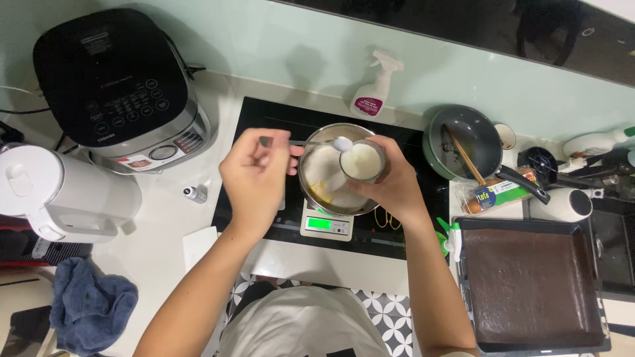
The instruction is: Preparing dough by adding ingredients like sugar, milk, and eggs into a mixing bowl on a scale.
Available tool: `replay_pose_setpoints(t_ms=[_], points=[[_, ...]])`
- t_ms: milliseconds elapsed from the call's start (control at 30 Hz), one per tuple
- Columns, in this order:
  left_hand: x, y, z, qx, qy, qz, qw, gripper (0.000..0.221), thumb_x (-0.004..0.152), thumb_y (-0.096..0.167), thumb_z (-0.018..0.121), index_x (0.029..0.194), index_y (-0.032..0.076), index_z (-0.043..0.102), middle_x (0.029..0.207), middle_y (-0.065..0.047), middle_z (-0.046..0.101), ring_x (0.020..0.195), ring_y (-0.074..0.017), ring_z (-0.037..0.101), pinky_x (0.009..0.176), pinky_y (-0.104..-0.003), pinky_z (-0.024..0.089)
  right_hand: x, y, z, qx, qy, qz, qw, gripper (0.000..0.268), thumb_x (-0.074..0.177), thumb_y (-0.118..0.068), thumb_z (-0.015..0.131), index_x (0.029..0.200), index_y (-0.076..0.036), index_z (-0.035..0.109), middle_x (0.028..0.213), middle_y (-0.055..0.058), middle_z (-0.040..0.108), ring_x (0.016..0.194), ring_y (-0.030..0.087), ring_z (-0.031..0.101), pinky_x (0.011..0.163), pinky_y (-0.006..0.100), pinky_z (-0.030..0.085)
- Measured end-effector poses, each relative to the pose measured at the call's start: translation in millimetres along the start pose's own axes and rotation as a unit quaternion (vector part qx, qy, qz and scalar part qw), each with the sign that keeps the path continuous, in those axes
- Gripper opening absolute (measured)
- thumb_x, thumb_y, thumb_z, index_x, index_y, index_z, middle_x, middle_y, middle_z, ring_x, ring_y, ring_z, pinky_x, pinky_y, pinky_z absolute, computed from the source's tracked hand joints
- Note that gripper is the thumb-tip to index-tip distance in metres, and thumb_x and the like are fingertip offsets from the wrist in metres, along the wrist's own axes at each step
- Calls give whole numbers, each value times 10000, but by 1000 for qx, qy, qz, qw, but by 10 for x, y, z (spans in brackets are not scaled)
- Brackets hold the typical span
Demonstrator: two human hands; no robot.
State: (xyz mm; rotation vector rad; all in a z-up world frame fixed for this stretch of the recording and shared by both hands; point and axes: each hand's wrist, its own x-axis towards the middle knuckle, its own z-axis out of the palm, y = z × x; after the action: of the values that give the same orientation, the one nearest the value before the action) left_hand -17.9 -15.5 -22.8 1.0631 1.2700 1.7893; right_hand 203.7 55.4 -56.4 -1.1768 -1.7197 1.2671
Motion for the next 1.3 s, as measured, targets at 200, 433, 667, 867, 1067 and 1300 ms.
replay_pose_setpoints(t_ms=[200,433,667,867,1067,1300], points=[[-139,-7,-93,16,43,4,999,109,1037,88,648,1035,-20,663,878,-82,762,697,-64,668,649,-218,566,47,-115,35,-163,24,-47,985,739,635,-105,915,1294,-83,581,1184,74,703,1117,240,695,951,329,550],[-233,-81,-103,141,39,72,987,82,1012,42,664,1028,-37,679,878,-82,770,745,-78,722,643,-220,579,107,-72,58,-312,61,-128,939,767,576,-144,916,1270,-38,607,1190,164,686,1047,375,614,934,430,471],[-288,-40,-104,190,26,130,973,56,1016,16,675,1014,-39,686,865,-74,747,868,-125,783,728,-230,608,110,-100,0,-351,95,-174,915,659,626,-147,908,1217,-67,629,1081,119,687,1010,333,634,896,412,437],[-302,-25,-101,191,20,135,972,47,1010,7,680,1023,-36,691,868,-75,734,871,-127,782,716,-225,610,33,-193,-84,-398,134,-148,896,698,612,-168,911,1240,-53,626,1097,118,675,965,354,596,865,419,448],[-312,-1,-81,216,9,151,965,50,995,0,699,1031,-34,700,901,-97,763,828,-110,767,688,-219,587,-86,-365,-103,-460,128,-77,876,781,552,-194,919,1268,-79,627,1107,105,657,935,397,524,830,438,463],[-317,-15,-63,221,-8,132,966,54,984,11,707,1022,-29,704,888,-93,779,756,-92,745,674,-218,579,-105,-405,-3,-458,91,-108,877,793,555,-170,905,1291,-113,616,1129,72,642,958,387,507,854,447,470]])
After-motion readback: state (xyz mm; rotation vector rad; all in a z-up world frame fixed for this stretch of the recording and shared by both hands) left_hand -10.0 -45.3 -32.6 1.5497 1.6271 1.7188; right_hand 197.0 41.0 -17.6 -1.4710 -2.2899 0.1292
